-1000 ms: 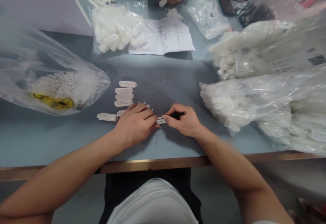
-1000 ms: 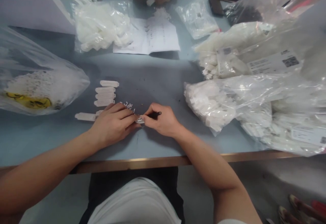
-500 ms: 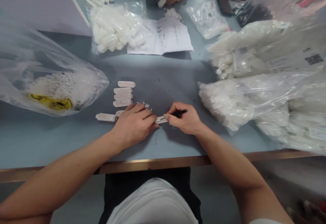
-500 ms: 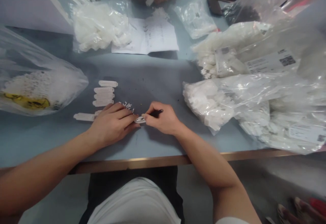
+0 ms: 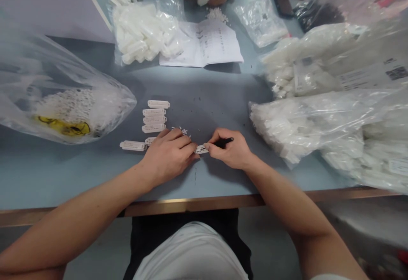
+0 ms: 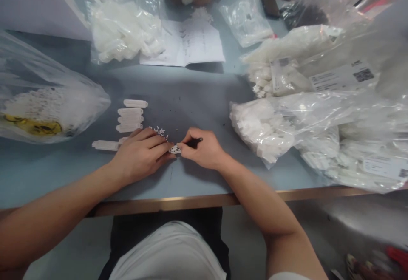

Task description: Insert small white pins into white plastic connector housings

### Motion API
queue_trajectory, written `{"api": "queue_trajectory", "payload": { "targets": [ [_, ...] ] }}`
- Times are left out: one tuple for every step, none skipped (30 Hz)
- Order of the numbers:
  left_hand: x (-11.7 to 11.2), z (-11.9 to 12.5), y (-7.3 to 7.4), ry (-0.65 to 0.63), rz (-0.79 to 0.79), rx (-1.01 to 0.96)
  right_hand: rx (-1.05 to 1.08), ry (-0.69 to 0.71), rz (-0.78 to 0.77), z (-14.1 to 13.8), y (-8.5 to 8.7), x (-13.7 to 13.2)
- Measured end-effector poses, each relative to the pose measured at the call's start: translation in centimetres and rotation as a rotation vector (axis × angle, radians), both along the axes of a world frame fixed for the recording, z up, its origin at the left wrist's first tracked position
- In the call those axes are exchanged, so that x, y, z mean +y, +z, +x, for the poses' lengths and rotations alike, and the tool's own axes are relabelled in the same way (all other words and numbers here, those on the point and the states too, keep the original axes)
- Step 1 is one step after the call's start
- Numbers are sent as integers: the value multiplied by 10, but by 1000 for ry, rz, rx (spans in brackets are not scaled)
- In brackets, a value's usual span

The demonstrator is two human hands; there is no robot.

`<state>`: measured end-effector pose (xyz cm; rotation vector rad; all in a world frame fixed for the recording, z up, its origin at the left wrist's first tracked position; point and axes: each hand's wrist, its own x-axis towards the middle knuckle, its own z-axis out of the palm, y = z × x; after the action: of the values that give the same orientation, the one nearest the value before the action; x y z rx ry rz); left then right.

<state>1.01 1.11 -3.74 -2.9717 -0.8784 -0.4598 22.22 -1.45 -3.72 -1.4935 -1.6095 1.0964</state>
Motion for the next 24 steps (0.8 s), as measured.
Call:
{"api": "queue_trajectory", "payload": {
  "targets": [
    [0, 0, 0, 1, 1, 3, -4, -4, 0, -1, -1, 0],
    [0, 0, 0, 1, 2, 4, -14, -7, 3, -1, -1, -1],
    [0, 0, 0, 0, 4, 2, -27, -9, 8, -2, -2, -1],
    [-1, 0, 0, -1, 9, -2, -40, -10, 16, -3, -2, -2],
    [-1, 0, 1, 0, 7, 7, -52, -7, 29, -3, -2, -2],
    [-1, 0, 1, 1, 8, 15, -64, -1, 44, -4, -2, -2],
    [-1, 0, 1, 2, 10, 21, -74, 8, 58, -4, -2, -2],
    [-1, 0, 1, 1, 11, 26, -84, 18, 67, -4, -2, -2],
    [-1, 0, 1, 1, 13, 28, -90, 27, 73, -4, -2, -2],
    [-1, 0, 1, -1, 15, 28, -90, 33, 73, -3, -1, -2],
    [-1, 0, 0, -1, 17, 26, -83, 35, 69, -3, -1, -2],
    [-1, 0, 0, -2, 22, 21, -71, 34, 62, -2, -1, -1],
    [-1, 0, 0, -1, 21, 25, -56, 30, 55, -1, 0, -1],
    [-1, 0, 0, 0, 22, 26, -42, 26, 49, 0, 1, -1],
    [-1, 0, 0, 2, 22, 26, -32, 20, 42, 1, 1, -1],
    [-1, 0, 0, 3, 21, 25, -27, 16, 35, 2, 1, 0],
    [-1, 0, 0, 3, 19, 22, -27, 13, 31, 2, 2, 0],
    [-1, 0, 0, 2, 17, 19, -31, 13, 30, 2, 1, 0],
    [-1, 0, 0, 1, 16, 14, -36, 14, 34, 2, 1, 0],
    [-1, 0, 0, -2, 16, 8, -41, 17, 42, 1, 0, 0],
    [0, 0, 0, -4, 17, 3, -43, 20, 54, 1, -1, 0],
    [0, 0, 0, -6, 19, -1, -40, 23, 66, 0, -2, 0],
    [0, 0, 0, -7, 18, -4, -36, 25, 73, 0, -2, 0],
    [0, 0, 0, -8, 14, -5, -32, 27, 74, -1, -2, 0]
  ]
}}
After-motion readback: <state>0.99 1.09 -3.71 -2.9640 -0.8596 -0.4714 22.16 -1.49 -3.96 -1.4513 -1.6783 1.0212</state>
